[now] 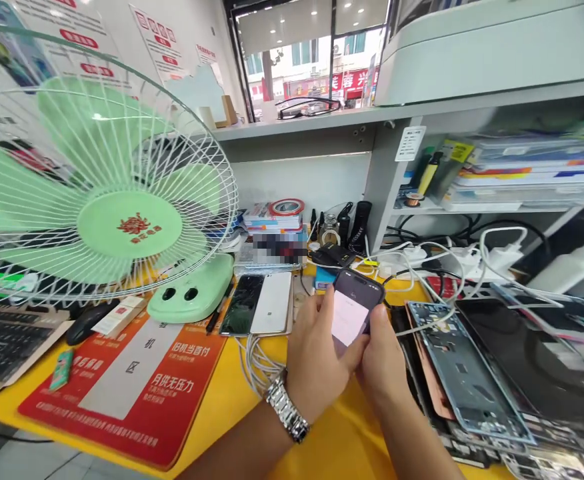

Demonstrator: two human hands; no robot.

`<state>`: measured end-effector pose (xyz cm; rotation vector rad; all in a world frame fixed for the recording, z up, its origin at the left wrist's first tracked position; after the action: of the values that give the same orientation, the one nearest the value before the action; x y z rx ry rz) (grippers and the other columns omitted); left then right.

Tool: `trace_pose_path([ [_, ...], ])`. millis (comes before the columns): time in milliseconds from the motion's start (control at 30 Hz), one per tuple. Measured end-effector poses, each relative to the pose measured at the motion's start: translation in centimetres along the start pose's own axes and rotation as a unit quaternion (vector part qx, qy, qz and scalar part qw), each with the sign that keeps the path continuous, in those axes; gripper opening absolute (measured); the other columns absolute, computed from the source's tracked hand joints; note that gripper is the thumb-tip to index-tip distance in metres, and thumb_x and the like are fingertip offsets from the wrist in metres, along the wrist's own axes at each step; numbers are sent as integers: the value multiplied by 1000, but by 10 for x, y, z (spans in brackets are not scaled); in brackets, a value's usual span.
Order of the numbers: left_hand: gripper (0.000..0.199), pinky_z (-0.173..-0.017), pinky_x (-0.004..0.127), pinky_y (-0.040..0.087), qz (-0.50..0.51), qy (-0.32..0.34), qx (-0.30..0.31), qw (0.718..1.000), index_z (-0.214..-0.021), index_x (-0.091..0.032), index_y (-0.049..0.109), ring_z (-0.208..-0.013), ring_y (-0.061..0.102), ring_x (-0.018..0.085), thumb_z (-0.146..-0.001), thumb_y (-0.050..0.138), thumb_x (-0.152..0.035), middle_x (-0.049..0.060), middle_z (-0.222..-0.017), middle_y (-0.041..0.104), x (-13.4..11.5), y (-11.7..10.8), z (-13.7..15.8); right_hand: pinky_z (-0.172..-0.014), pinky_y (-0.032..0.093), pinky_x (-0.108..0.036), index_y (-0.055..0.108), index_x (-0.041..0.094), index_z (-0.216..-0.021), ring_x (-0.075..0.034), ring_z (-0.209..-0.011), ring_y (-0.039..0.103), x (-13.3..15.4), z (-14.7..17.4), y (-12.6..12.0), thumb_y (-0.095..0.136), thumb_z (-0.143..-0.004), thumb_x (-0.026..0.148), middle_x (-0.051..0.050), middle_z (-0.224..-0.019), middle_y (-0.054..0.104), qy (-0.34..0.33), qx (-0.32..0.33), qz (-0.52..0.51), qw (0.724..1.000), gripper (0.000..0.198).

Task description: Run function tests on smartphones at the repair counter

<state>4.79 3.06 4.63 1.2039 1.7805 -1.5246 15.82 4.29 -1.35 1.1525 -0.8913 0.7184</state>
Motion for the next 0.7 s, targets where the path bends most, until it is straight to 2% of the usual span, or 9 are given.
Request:
trace_pose_path([
  [100, 71, -114, 49, 29, 151, -21, 51, 987, -153, -23, 30, -135, 38, 32, -91, 54, -46, 15, -143, 43, 4, 5, 1, -75, 58, -43, 65, 19, -117, -31, -97, 72, 5, -3, -2, 43, -91, 62, -11, -108, 75, 91, -27, -110, 989, 55],
  [167, 58, -117, 45, 27, 257, -52, 113, 958, -149, -24, 38, -140, 34, 29, -94, 48, -42, 9, -151, 41, 13, 10, 0, -69, 58, -40, 67, 18, -109, -30, -89, 74, 10, -3, -1, 45, -91, 55, -10, -100, 77, 113, -38, -138, 983, 47],
  [200, 56, -114, 45, 34, 316, -75, 142, 935, -148, -26, 40, -137, 38, 29, -94, 48, -40, 8, -150, 44, 19, 13, -1, -67, 58, -39, 68, 19, -104, -29, -85, 74, 12, -3, -1, 48, -90, 52, -9, -96, 78, 110, -43, -139, 983, 42],
  [267, 62, -89, 42, 55, 404, -136, 199, 882, -151, -31, 32, -121, 55, 30, -92, 49, -36, 9, -145, 50, 32, 22, 0, -64, 57, -36, 68, 19, -97, -27, -78, 74, 13, -3, -2, 54, -87, 50, -7, -90, 78, 96, -40, -124, 987, 36],
  [300, 66, -72, 39, 60, 436, -174, 222, 854, -153, -35, 25, -110, 62, 29, -91, 49, -35, 9, -144, 51, 39, 27, 3, -63, 56, -36, 69, 19, -95, -27, -75, 73, 13, -3, -2, 55, -86, 51, -7, -87, 78, 92, -32, -111, 989, 36],
  [333, 70, -59, 35, 60, 459, -198, 234, 834, -154, -37, 20, -97, 67, 27, -90, 49, -33, 10, -141, 53, 44, 30, 5, -62, 55, -35, 69, 19, -93, -26, -72, 72, 11, -3, -1, 55, -85, 54, -7, -85, 77, 93, -22, -98, 991, 38],
  [400, 73, -50, 32, 59, 490, -220, 240, 809, -154, -38, 18, -81, 68, 23, -88, 50, -30, 11, -136, 56, 49, 32, 10, -60, 54, -35, 68, 18, -91, -26, -67, 70, 7, -2, 0, 53, -85, 58, -8, -81, 76, 110, -7, -81, 991, 43],
  [500, 75, -52, 32, 60, 506, -214, 227, 804, -153, -34, 21, -76, 66, 20, -86, 51, -25, 10, -123, 61, 51, 31, 18, -58, 52, -34, 68, 18, -92, -24, -62, 67, 3, 1, 3, 52, -85, 58, -7, -78, 75, 131, -6, -87, 988, 43],
  [700, 78, -46, 24, 57, 492, -206, 194, 824, -152, -35, 20, -67, 61, 15, -82, 52, -20, 7, -113, 61, 56, 29, 23, -51, 47, -32, 67, 20, -88, -23, -56, 64, 0, 6, 8, 53, -85, 58, -4, -70, 72, 134, -6, -91, 987, 41],
])
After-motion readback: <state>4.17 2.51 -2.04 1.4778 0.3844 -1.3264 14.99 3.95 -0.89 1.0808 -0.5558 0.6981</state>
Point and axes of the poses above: each hand's wrist, its own z-axis away from the middle knuckle, its own y-axis out of the palm, x = y × z, the point moved 6 cm from there along -z, towards the middle knuckle
